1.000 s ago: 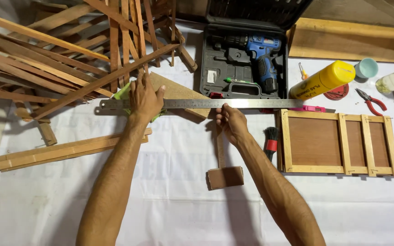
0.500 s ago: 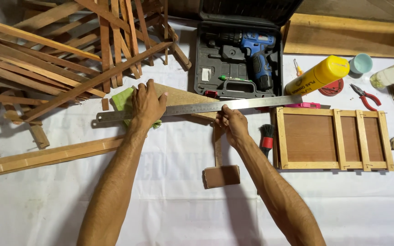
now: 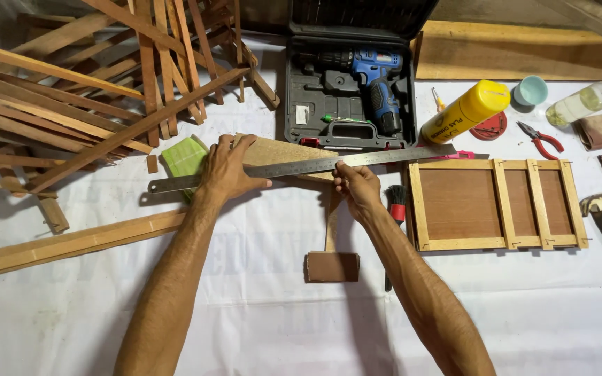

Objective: The person is assembling a small wooden frame or box, measuring, sanding, and hammering small pieces of wood together.

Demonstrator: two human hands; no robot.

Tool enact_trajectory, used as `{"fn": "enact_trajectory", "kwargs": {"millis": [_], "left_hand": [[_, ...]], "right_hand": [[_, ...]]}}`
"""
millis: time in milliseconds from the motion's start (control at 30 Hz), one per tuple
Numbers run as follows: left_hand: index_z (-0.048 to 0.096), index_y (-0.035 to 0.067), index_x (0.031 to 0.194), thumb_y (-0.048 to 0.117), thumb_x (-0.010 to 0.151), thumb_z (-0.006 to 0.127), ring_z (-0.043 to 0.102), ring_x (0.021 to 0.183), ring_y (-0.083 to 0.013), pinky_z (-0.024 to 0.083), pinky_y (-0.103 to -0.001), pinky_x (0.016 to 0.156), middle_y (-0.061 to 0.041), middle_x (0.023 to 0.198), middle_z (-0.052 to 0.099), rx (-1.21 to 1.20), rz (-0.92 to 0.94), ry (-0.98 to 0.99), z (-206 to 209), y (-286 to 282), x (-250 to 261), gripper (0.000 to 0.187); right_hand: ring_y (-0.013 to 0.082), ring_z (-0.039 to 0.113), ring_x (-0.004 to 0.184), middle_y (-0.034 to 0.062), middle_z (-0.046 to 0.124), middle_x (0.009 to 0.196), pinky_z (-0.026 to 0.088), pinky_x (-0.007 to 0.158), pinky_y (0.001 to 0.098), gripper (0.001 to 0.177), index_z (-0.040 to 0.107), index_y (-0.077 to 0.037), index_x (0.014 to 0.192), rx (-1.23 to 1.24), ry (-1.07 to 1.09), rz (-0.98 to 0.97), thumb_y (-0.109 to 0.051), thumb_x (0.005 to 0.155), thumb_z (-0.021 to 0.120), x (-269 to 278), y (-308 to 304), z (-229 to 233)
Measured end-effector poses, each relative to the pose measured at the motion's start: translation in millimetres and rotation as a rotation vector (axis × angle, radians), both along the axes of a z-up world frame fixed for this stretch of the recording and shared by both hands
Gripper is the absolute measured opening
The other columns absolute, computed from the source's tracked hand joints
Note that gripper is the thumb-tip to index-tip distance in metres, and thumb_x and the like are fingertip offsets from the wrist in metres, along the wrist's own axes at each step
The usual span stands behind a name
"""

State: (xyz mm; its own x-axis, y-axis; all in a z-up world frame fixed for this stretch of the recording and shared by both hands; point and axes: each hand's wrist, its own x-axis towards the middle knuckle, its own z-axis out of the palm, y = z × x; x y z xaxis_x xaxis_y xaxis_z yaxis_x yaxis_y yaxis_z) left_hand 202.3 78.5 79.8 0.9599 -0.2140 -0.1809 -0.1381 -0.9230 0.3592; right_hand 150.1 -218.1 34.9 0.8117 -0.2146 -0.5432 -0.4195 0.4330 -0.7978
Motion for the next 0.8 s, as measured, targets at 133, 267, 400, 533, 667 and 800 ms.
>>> {"fn": "enact_trajectory", "kwargs": {"millis": [133, 267, 400, 533, 667, 800], "left_hand": [[0.051, 0.018, 0.149, 0.058, 0.063, 0.095, 0.057, 0.117, -0.0351, 0.055, -0.055, 0.092, -0.022, 0.137, 0.049, -0.096, 0.014, 0.003, -12, 9, 6, 0.104], [0.052, 0.017, 0.148, 0.050, 0.061, 0.097, 0.062, 0.109, -0.0316, 0.058, -0.051, 0.088, -0.021, 0.127, 0.053, -0.137, 0.068, 0.018, -4, 5, 2, 0.104], [0.052, 0.015, 0.145, 0.046, 0.062, 0.097, 0.063, 0.107, -0.0318, 0.059, -0.050, 0.085, -0.020, 0.123, 0.055, -0.135, 0.063, 0.022, 4, -2, -1, 0.099], [0.056, 0.014, 0.142, 0.041, 0.065, 0.097, 0.064, 0.107, -0.0313, 0.059, -0.048, 0.087, -0.019, 0.119, 0.059, -0.227, 0.041, 0.000, -18, -3, 4, 0.091], [0.058, 0.014, 0.140, 0.037, 0.064, 0.097, 0.064, 0.108, -0.0303, 0.059, -0.046, 0.090, -0.019, 0.120, 0.059, -0.236, 0.020, -0.032, -21, -5, 4, 0.089], [0.066, 0.010, 0.131, 0.042, 0.048, 0.101, 0.053, 0.116, -0.0396, 0.046, -0.058, 0.094, -0.019, 0.130, 0.058, -0.082, -0.067, -0.392, 10, -11, -15, 0.096]], "right_hand": [[0.0133, 0.058, 0.070, 0.0067, 0.060, 0.087, 0.057, 0.061, 0.0274, 0.028, 0.061, -0.006, 0.098, -0.237, -0.100, 0.193, -0.019, 0.093, 0.086, 0, -10, -21], [0.0185, 0.074, 0.075, 0.0131, 0.071, 0.099, 0.065, 0.062, 0.0337, 0.042, 0.065, -0.002, 0.108, -0.631, -0.102, 0.354, -0.027, 0.081, 0.084, -15, 1, 7], [0.0231, 0.077, 0.072, 0.0202, 0.073, 0.108, 0.066, 0.054, 0.0363, 0.067, 0.055, -0.003, 0.137, -0.718, -0.013, 0.301, -0.032, 0.082, 0.079, -19, 9, 24], [0.0237, 0.077, 0.070, 0.0223, 0.075, 0.109, 0.066, 0.055, 0.0352, 0.064, 0.057, 0.001, 0.137, -0.714, -0.094, 0.272, -0.033, 0.086, 0.076, -19, -9, 1], [0.0202, 0.078, 0.072, 0.0187, 0.073, 0.111, 0.067, 0.058, 0.0327, 0.058, 0.063, 0.000, 0.132, -0.755, -0.144, 0.315, -0.034, 0.087, 0.078, -18, -21, -2], [0.0190, 0.077, 0.071, 0.0184, 0.076, 0.107, 0.066, 0.060, 0.0308, 0.058, 0.064, 0.001, 0.127, -0.856, -0.170, 0.360, -0.036, 0.086, 0.080, -21, -28, -4]]}}
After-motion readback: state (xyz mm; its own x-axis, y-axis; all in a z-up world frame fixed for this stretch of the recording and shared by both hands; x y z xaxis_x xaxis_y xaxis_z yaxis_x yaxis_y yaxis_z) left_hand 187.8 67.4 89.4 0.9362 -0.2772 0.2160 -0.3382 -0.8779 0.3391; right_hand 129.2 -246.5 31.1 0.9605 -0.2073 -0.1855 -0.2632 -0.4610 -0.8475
